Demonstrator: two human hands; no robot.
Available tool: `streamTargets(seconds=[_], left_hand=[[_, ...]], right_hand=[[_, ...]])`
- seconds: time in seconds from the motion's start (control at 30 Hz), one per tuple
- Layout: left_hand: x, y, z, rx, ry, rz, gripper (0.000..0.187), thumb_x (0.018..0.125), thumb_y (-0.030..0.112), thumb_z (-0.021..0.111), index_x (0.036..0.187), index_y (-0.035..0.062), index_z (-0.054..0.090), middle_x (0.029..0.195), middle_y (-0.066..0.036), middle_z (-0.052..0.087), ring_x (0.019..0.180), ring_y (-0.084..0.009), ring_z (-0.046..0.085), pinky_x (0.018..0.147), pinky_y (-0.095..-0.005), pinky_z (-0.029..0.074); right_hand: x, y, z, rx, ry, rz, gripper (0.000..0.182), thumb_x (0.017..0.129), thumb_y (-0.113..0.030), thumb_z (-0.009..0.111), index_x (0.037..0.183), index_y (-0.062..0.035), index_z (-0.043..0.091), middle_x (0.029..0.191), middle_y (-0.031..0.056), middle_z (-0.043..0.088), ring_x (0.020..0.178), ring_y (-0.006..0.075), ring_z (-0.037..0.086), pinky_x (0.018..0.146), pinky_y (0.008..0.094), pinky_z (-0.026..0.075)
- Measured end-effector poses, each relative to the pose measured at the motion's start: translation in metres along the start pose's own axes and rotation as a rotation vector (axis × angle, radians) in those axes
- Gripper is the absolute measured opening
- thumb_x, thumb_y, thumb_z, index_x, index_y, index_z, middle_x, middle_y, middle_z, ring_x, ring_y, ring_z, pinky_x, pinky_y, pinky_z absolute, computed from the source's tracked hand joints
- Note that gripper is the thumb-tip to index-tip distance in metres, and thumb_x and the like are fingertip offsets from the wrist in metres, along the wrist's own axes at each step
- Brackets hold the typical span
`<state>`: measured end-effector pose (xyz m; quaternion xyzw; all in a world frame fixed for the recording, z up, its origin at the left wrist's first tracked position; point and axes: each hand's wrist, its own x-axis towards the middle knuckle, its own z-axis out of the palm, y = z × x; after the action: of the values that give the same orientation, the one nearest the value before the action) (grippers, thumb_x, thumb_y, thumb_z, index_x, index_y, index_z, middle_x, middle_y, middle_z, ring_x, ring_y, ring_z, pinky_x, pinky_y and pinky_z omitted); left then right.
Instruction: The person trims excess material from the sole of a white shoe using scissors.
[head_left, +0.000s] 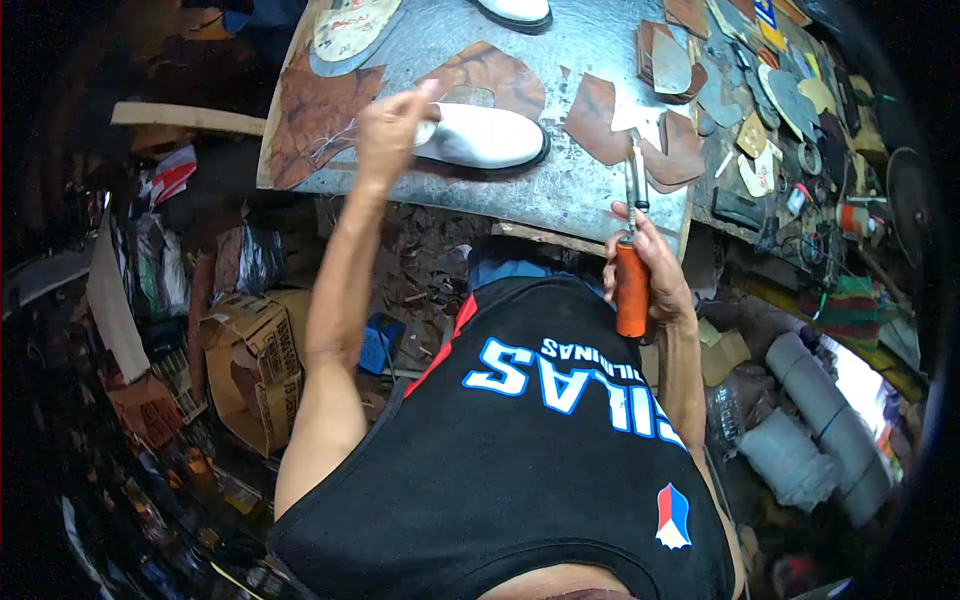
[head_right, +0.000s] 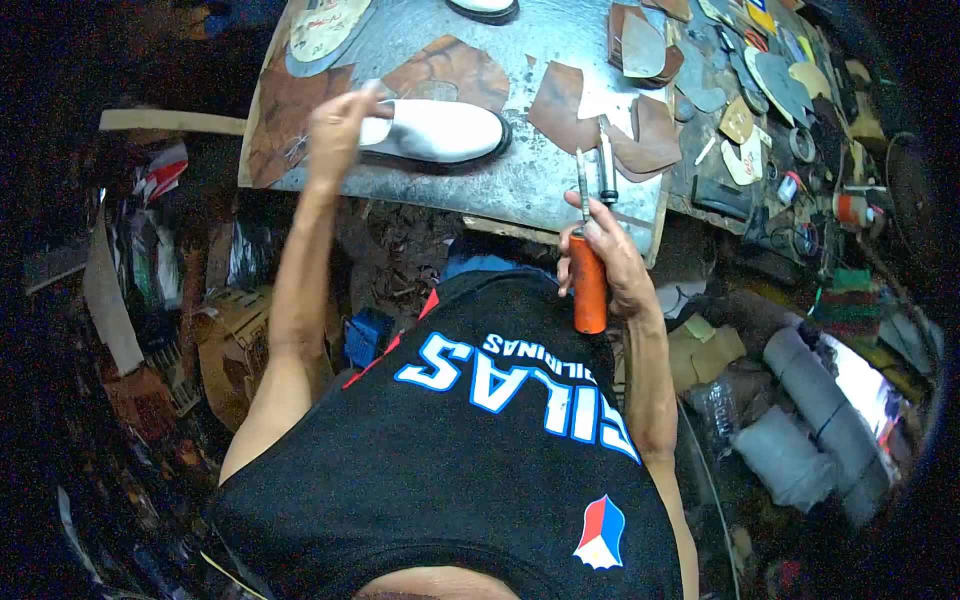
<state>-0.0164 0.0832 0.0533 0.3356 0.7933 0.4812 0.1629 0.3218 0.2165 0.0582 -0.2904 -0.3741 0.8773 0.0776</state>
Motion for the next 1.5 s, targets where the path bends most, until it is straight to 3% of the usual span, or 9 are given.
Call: streamTargets(seconds=[0.27, 0.47, 0.63, 0.73, 0.77, 1.07, 1.27, 1.33, 1.5], left_hand=[[0.024, -0.056, -0.021, 0.070, -0.642, -0.154, 0.074, 0.092, 0.062, 0.042, 0.110, -0.0057, 0.066, 0.108, -0.017, 0.067, 0.101, -0.0233, 0.060, 0.091, -0.0323, 0.045], [0.050, -0.071, 0.019, -0.209, -0.897, -0.532, 0.059, 0.092, 0.045, 0.057, 0.120, -0.0070, 0.057, 0.114, -0.017, 0.062, 0.104, -0.0194, 0.057, 0.089, -0.0313, 0.044], [0.045, -0.060, 0.021, -0.718, -0.888, -0.623, 0.046, 0.094, 0.025, 0.056, 0.125, -0.0083, 0.050, 0.116, -0.015, 0.061, 0.104, -0.0178, 0.059, 0.092, -0.0292, 0.047], [0.054, -0.076, 0.024, -0.653, -0.868, -0.655, 0.048, 0.095, 0.025, 0.056, 0.128, -0.0093, 0.047, 0.121, -0.016, 0.058, 0.110, -0.0186, 0.057, 0.096, -0.0289, 0.045], [0.053, -0.079, 0.026, -0.654, -0.873, -0.657, 0.048, 0.095, 0.025, 0.056, 0.128, -0.0093, 0.047, 0.121, -0.016, 0.058, 0.110, -0.0186, 0.057, 0.096, -0.0289, 0.045], [0.053, -0.052, 0.016, -0.699, -0.782, -0.622, 0.051, 0.096, 0.026, 0.055, 0.129, -0.0108, 0.044, 0.125, -0.019, 0.055, 0.113, -0.0181, 0.055, 0.100, -0.0269, 0.044], [0.053, -0.067, 0.019, -0.610, -0.758, -0.686, 0.049, 0.095, 0.030, 0.056, 0.125, -0.0081, 0.048, 0.123, -0.017, 0.056, 0.110, -0.0185, 0.057, 0.099, -0.0273, 0.045], [0.048, -0.047, 0.017, -0.713, -0.674, -0.723, 0.052, 0.096, 0.043, 0.051, 0.127, 0.0011, 0.051, 0.096, -0.003, 0.059, 0.081, -0.0039, 0.050, 0.069, -0.0195, 0.042], [0.038, -0.079, 0.025, -0.715, -0.709, -0.552, 0.064, 0.098, 0.056, 0.035, 0.128, 0.0013, 0.048, 0.095, -0.005, 0.058, 0.079, -0.0063, 0.049, 0.072, -0.0199, 0.041]], right_hand=[[0.034, 0.025, 0.028, -0.929, 0.138, -0.117, 0.061, 0.095, -0.025, 0.054, 0.148, -0.0085, 0.028, 0.094, 0.0114, 0.060, 0.064, 0.0124, 0.056, 0.063, 0.0295, 0.049], [0.102, 0.066, 0.055, -1.219, 0.226, -0.265, 0.060, 0.095, -0.026, 0.054, 0.147, -0.0107, 0.029, 0.107, 0.0261, 0.061, 0.088, 0.0348, 0.061, 0.083, 0.0439, 0.047], [0.110, 0.073, 0.094, -1.195, 0.205, -0.240, 0.060, 0.094, -0.022, 0.055, 0.146, -0.0082, 0.030, 0.098, 0.0273, 0.059, 0.092, 0.0395, 0.059, 0.085, 0.0459, 0.046], [0.116, 0.079, 0.086, -1.172, 0.366, -0.317, 0.059, 0.094, -0.020, 0.054, 0.147, -0.0104, 0.029, 0.116, 0.0284, 0.057, 0.104, 0.0407, 0.058, 0.092, 0.0418, 0.044], [0.118, 0.080, 0.084, -1.187, 0.401, -0.346, 0.059, 0.094, -0.022, 0.055, 0.145, -0.0079, 0.031, 0.098, 0.0265, 0.059, 0.087, 0.0384, 0.059, 0.083, 0.0454, 0.046], [0.123, 0.080, 0.094, -1.197, 0.342, -0.373, 0.058, 0.094, -0.022, 0.055, 0.145, -0.0062, 0.032, 0.099, 0.0261, 0.059, 0.090, 0.0392, 0.059, 0.083, 0.0440, 0.047], [0.125, 0.085, 0.097, -1.216, 0.346, -0.468, 0.058, 0.093, -0.021, 0.055, 0.143, -0.0032, 0.032, 0.111, 0.0310, 0.058, 0.093, 0.0416, 0.058, 0.086, 0.0458, 0.046], [0.124, 0.085, 0.099, -1.205, 0.338, -0.467, 0.058, 0.093, -0.021, 0.055, 0.143, -0.0033, 0.032, 0.110, 0.0306, 0.058, 0.093, 0.0415, 0.058, 0.085, 0.0456, 0.046], [0.122, 0.078, 0.114, -1.214, 0.296, -0.369, 0.059, 0.093, -0.021, 0.056, 0.144, -0.0048, 0.032, 0.108, 0.0302, 0.058, 0.093, 0.0407, 0.058, 0.085, 0.0458, 0.047]])
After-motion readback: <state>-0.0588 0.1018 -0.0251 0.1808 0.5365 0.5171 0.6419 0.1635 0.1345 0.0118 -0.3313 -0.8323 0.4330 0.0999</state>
